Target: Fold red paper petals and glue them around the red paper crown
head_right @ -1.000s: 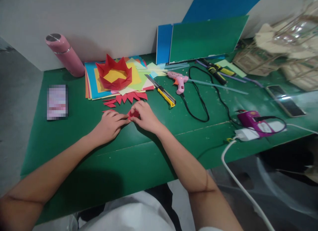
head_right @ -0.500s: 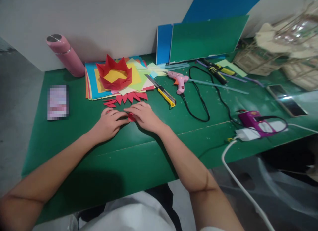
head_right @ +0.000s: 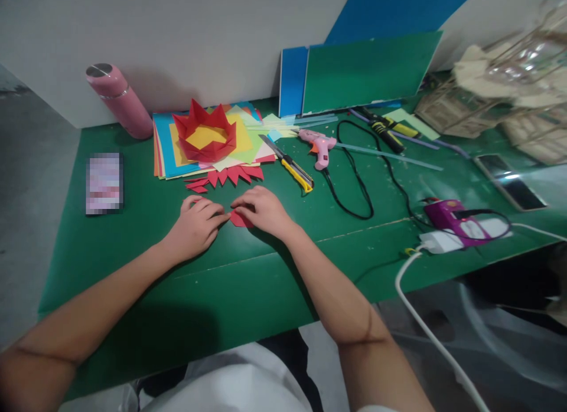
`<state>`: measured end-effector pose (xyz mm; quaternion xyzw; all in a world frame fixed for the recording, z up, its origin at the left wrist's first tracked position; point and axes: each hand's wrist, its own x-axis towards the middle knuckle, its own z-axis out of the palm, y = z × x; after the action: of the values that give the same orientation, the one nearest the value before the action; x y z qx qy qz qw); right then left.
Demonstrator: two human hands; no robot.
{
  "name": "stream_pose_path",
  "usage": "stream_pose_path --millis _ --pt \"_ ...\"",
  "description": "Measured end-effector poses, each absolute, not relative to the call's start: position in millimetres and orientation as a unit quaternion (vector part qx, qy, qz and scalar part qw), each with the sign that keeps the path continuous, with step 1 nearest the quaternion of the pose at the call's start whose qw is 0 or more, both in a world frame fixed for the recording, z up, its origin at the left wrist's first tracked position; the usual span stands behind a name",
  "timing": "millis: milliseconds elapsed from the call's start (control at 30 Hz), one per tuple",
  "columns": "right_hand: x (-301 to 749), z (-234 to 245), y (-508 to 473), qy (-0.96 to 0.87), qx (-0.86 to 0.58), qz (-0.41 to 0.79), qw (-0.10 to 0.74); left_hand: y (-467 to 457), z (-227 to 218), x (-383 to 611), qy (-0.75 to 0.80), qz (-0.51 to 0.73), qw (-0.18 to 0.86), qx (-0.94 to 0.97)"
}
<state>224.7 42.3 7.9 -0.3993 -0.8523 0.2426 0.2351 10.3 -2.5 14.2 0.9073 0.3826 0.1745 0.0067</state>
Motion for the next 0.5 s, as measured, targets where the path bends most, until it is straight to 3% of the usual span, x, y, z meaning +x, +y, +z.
stream_pose_path --millis 267,500 --pt "219.9 7.1 38.7 -0.846 -0.423 0.199 0.258 -5.1 18.2 13.3 0.41 0.226 0.011 0.883" --pt "219.2 5.1 39.6 -0.837 -0.433 0.214 0.257 -3.9 13.4 13.4 0.373 0.174 0.017 0.911"
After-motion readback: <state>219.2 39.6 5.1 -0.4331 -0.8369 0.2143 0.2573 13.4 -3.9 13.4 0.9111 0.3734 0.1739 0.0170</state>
